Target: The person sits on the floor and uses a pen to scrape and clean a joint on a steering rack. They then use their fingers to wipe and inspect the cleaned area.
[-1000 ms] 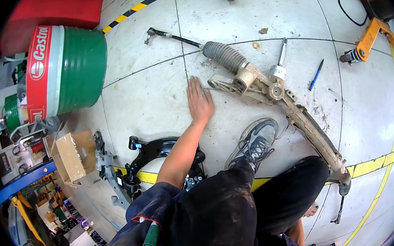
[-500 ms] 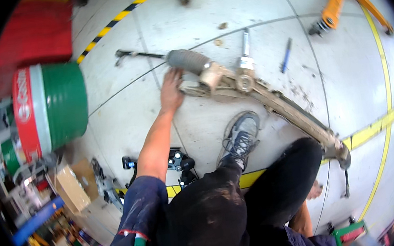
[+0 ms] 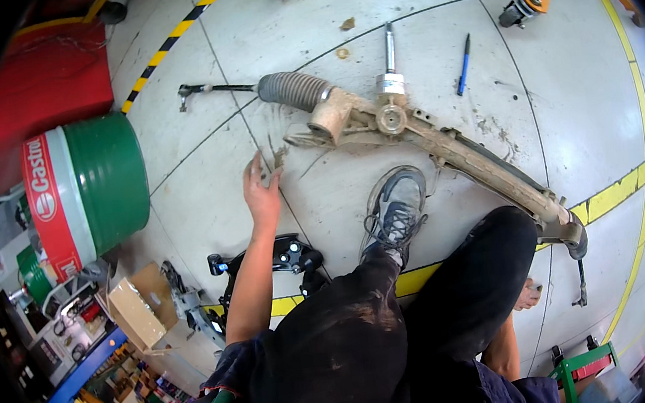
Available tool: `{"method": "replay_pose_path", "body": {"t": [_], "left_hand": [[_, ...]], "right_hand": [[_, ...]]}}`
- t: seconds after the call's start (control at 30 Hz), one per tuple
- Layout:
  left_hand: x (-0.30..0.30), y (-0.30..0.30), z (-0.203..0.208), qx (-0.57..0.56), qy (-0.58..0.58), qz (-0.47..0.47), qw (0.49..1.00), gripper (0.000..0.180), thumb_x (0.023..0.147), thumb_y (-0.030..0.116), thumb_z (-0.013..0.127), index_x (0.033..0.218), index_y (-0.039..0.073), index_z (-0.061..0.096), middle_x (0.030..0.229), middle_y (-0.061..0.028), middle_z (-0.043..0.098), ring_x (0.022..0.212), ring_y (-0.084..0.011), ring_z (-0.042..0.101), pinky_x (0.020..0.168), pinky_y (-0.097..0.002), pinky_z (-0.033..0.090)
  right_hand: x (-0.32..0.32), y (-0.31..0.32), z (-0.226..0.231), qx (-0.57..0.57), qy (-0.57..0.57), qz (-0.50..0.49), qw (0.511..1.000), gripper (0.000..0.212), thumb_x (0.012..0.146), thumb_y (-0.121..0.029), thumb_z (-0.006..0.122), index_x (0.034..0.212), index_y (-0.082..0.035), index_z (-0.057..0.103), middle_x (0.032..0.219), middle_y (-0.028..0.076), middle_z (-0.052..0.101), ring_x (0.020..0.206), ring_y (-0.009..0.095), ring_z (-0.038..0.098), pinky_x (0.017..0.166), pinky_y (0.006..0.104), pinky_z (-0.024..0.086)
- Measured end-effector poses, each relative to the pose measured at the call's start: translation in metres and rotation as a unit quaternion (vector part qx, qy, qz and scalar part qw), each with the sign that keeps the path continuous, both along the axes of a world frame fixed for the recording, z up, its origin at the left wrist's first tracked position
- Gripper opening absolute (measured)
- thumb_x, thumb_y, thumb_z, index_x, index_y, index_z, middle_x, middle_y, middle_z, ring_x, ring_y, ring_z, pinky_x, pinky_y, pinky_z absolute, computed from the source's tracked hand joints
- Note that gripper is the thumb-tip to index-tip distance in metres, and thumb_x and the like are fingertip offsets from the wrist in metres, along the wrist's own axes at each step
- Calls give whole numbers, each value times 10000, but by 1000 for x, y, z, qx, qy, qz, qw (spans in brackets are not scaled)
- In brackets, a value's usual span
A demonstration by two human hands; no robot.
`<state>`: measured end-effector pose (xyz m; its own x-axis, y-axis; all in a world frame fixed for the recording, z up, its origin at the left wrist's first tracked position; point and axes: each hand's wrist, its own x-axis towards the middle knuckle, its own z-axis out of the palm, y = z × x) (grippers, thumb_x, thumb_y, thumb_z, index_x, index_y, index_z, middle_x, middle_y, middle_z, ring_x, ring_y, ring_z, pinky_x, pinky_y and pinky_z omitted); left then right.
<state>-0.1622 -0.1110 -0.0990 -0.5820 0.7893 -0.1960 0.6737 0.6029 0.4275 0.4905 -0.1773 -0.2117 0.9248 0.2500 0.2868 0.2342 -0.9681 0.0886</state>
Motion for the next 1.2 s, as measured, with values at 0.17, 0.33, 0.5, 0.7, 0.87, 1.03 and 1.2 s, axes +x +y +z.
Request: {"method": "replay_pose_path", "body": {"t": [0.17, 0.33, 0.5, 0.7, 0.87, 1.03, 1.2], "left_hand": [[-28, -36, -5, -44, 28, 23, 998, 697, 673, 134, 840, 1315, 21, 594, 923, -142, 622, 759, -248, 618, 701, -355, 520], [-14, -12, -17, -54, 48, 51, 996, 544, 721, 129, 798, 1231, 12, 651, 945, -160, 661, 839, -294, 662, 746, -380, 523], [-16, 11, -16, 2, 44, 16, 999, 416, 771, 54, 727, 1184, 32, 685, 986, -157, 673, 836, -290, 673, 749, -373, 528], [-23, 16, -23, 27, 6, -67, 997, 357, 824, -51, 619, 1165, 28, 691, 1109, -172, 668, 894, -242, 693, 786, -315, 565], [-27, 9, -30, 26, 28, -123, 992, 344, 831, -63, 602, 1147, 35, 698, 1102, -159, 675, 907, -255, 691, 812, -317, 573], [-34, 14, -29, 11, 138, -208, 968, 239, 833, 9, 607, 1039, 42, 725, 974, -159, 682, 884, -331, 660, 786, -392, 545], [-27, 25, -22, -14, 81, -183, 980, 185, 822, 38, 618, 974, 35, 723, 917, -166, 665, 872, -354, 646, 776, -414, 527]], "right_hand": [[-12, -4, -3, -7, 22, 13, 1000, 455, 905, -441, 460, 1304, -235, 535, 1349, 25, 498, 1251, 286, 486, 980, 508, 426], [-2, -3, 0, -4, 13, 12, 1000, 457, 906, -440, 459, 1307, -234, 534, 1354, 28, 496, 1254, 288, 484, 982, 510, 423], [0, -4, 0, 3, 13, 2, 1000, 459, 908, -438, 457, 1311, -232, 533, 1360, 30, 494, 1258, 291, 481, 984, 512, 421], [0, -4, 1, 6, 10, -10, 1000, 462, 909, -437, 456, 1315, -230, 532, 1366, 33, 491, 1262, 294, 478, 986, 515, 418], [0, -5, -1, 10, 7, -16, 1000, 464, 910, -436, 455, 1318, -228, 531, 1371, 36, 489, 1265, 297, 476, 987, 517, 415], [-1, -5, -4, 18, 6, -31, 999, 466, 911, -434, 453, 1321, -227, 530, 1376, 38, 487, 1268, 299, 473, 989, 518, 413], [6, -7, -3, 13, 11, -33, 999, 480, 914, -432, 446, 1333, -210, 524, 1398, 47, 470, 1287, 308, 455, 994, 522, 409]]}}
